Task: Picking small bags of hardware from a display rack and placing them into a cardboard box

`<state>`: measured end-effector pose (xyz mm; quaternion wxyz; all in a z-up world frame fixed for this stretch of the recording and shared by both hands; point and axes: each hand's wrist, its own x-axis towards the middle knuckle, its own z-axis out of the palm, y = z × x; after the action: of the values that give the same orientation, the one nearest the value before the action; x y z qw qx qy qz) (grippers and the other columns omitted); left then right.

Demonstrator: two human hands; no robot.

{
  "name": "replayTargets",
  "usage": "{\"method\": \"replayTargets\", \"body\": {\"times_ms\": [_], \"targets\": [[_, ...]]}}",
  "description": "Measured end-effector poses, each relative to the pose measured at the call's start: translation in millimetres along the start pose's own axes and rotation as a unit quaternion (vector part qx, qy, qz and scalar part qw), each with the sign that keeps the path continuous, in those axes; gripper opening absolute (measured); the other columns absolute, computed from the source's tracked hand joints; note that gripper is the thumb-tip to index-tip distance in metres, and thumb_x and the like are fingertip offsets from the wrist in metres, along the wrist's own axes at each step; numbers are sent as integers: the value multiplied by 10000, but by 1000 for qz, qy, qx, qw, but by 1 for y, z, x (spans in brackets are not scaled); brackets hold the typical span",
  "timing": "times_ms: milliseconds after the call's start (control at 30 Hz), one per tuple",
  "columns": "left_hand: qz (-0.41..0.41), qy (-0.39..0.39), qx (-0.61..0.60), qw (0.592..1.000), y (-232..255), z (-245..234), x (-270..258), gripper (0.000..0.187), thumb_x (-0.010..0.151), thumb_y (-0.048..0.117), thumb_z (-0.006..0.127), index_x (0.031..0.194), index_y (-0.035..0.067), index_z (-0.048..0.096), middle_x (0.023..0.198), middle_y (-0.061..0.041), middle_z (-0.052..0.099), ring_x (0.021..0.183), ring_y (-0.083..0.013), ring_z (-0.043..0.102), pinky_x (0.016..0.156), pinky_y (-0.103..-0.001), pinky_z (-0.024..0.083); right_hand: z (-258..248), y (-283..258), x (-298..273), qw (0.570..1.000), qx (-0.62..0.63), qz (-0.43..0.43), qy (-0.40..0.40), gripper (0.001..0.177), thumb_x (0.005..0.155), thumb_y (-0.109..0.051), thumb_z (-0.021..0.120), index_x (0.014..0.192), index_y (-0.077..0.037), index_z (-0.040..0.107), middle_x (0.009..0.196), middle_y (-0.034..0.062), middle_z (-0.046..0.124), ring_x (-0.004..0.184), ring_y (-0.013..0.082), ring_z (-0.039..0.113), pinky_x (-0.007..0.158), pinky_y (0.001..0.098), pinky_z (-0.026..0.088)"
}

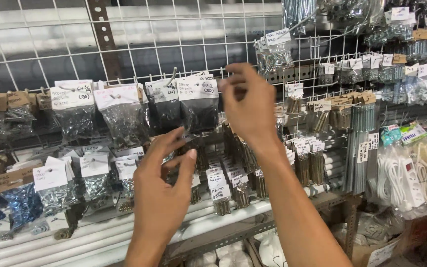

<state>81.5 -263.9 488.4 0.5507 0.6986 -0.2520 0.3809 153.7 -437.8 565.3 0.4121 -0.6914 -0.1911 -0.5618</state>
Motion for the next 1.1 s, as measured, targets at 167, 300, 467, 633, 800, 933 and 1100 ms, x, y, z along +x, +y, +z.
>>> {"method": "replayTargets", "body": {"times_ms": [167,300,467,633,800,933,1100], "targets": [[34,-37,55,997,-8,2,-2,470,943,243,612,1405,160,587,1445,-66,574,1290,-251,608,1042,-416,599,20,6,-2,997,-38,-56,-43,315,944,-154,707,1252,-106,664,1086,108,675,992,242,677,886,408,544],[41,-82,129,987,-10,3,-1,543,958,296,602,1464,115,534,1548,-44,480,1428,-255,438,1108,-467,428,27,1,3,991,-38,-124,-13,157,921,-71,738,1073,-107,747,1001,62,588,976,221,580,834,335,500],[6,-135,213,968,-13,11,0,611,975,327,601,1531,125,451,1664,-44,298,1519,-328,240,1140,-609,321,31,-7,13,988,-61,-132,-51,47,907,-35,729,873,-67,726,785,57,695,688,155,618,623,294,523],[85,-130,266,951,-20,14,-2,596,936,247,632,1480,60,477,1619,-140,307,1442,-384,330,927,-581,515,35,-6,22,982,-103,-144,-68,116,875,42,700,801,-38,660,736,83,719,638,218,658,541,384,479],[113,-114,254,954,-26,14,-5,601,920,206,654,1461,6,487,1621,-179,286,1455,-406,324,1034,-570,434,46,6,33,966,-178,-180,-47,77,941,-3,665,903,-30,605,857,153,669,736,355,623,585,477,444],[110,-108,228,961,-22,14,-3,599,935,228,652,1462,-1,484,1612,-161,294,1461,-383,338,1037,-558,450,52,8,38,957,-172,-233,-35,126,1020,14,612,956,-15,507,842,152,590,730,290,558,567,420,445],[107,-101,219,965,-23,10,-1,591,969,280,623,1475,11,477,1584,-155,334,1421,-393,369,1041,-559,437,58,16,47,958,-116,-260,-30,137,1023,70,596,972,-9,496,856,134,585,723,247,562,541,326,493]]}}
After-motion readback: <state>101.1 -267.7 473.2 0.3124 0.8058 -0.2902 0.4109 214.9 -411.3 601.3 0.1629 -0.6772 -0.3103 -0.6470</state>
